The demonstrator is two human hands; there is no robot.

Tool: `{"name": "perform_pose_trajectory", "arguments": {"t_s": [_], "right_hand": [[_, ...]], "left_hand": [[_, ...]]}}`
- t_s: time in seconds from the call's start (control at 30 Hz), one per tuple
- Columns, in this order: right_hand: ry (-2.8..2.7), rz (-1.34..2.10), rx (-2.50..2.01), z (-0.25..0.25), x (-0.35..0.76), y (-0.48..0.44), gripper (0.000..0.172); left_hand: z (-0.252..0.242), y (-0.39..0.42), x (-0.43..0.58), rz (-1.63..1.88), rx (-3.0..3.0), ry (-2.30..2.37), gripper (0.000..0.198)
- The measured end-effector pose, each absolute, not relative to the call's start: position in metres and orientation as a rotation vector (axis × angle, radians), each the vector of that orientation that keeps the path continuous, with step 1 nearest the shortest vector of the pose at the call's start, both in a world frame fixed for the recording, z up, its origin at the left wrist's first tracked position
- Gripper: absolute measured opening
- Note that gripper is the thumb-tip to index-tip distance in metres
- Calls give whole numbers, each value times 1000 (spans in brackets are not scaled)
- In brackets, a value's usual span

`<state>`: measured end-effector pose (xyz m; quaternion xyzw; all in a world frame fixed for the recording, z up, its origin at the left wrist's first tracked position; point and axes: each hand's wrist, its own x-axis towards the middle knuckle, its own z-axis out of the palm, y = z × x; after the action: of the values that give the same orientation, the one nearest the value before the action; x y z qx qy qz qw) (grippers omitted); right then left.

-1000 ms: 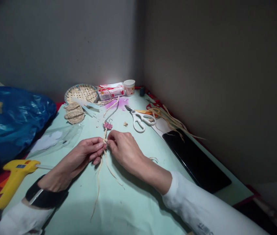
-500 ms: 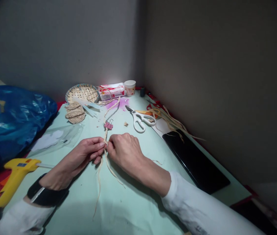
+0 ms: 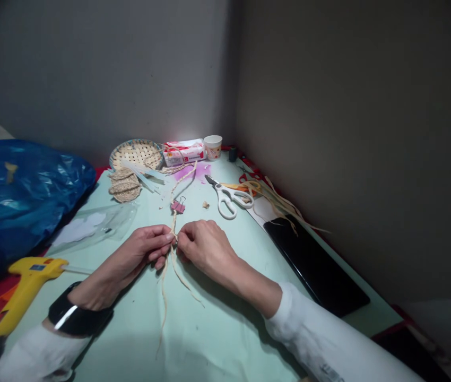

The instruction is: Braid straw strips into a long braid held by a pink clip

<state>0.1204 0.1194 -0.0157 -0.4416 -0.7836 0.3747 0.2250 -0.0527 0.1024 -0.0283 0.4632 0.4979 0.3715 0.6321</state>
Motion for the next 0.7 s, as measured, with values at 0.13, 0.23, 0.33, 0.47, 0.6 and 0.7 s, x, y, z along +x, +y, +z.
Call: {"name": "perform_pose_trajectory", "arguments": {"t_s": [0.13,0.23,0.33,0.47,0.6,0.7], "right_hand": [[-2206,929,-1249,-7,119,114,31],[-2178,1088,-1150,-11,122,117,27],[-2104,1337,-1069,-19,127,125,20],[-2060,1315,-1135,-23,132,133,15],[-2104,1103,-1228,-19,131,132,14],[-2108,1107,-1204,-17,129,130,19]], "left_hand": [[-30,103,-53,862,1062,1128,18],[-30,103,-53,866,1039,1120,18],[-29,103,-53,877,1021,1116,18],[-29,103,-53,867,989,1096,17],[-31,104,-54,875,977,1081,17],[-31,103,-54,888,975,1071,20]]}}
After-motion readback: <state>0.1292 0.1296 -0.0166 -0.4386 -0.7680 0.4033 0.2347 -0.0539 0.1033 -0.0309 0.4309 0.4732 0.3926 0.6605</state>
